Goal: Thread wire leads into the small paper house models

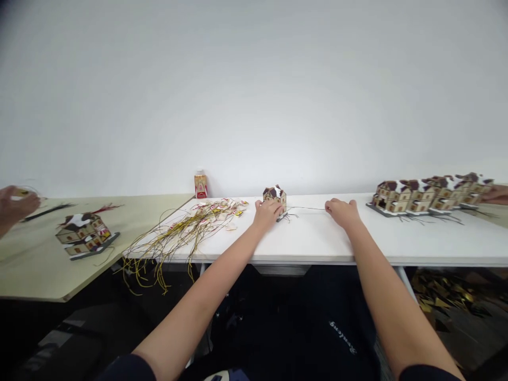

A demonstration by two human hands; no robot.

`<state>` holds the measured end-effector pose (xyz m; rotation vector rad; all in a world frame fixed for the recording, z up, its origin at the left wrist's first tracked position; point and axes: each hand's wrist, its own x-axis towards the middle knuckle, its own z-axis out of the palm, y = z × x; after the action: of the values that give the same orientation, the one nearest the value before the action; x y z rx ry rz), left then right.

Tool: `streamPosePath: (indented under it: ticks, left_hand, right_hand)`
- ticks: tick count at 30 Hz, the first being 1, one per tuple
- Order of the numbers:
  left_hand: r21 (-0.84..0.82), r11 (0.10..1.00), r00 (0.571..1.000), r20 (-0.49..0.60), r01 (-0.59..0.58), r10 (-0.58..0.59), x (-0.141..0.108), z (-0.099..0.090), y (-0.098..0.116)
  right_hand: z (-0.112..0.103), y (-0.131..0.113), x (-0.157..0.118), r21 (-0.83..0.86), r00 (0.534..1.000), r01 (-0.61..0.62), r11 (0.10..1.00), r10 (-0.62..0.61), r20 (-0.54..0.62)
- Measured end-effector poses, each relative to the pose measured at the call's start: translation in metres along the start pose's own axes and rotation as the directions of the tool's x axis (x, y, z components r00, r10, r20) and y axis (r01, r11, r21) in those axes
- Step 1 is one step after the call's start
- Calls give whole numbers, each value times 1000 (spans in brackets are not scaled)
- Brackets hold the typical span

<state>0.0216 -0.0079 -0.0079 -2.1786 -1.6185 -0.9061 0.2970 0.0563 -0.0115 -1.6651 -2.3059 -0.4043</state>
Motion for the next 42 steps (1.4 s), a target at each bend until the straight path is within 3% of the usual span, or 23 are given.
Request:
streamPosePath:
  ticks: [2,5,8,12,16,20,29,37,42]
  left_hand:
    - [-31,999,1000,10,11,-11,0,-1,0]
    - [-65,998,1000,16,10,-9,0,-2,0]
    - [-66,998,1000,11,-14,15,0,-3,1]
    - [-52,996,997,13,-70,71,-1,-4,0]
    - [-35,997,997,21,-68,69,-1,-5,-5]
    - [-48,997,997,34,-68,69,-1,-5,-6]
    - [-109,994,1000,-2,-12,12,-2,-8,-3]
    - [-152,984,996,12,94,-93,-3,-12,-4]
    - [-187,973,990,-17,132,-138,-2,-11,-7]
  right_hand:
    - [-2,-2,2,47,1000,-1,999,0,20]
    - [-11,-20,8,230,993,88,969,-68,-96]
    - [-21,-59,14,501,942,314,806,-201,-268]
    - [-22,-123,16,659,902,412,629,-177,-395]
    - [-6,-157,15,685,881,415,598,-78,-466]
    - [4,-158,11,710,904,354,608,-29,-426]
    - [1,-140,5,656,926,124,745,151,-346]
    - [9,-135,8,632,900,205,747,110,-422]
    - [7,-134,8,672,878,224,706,154,-453]
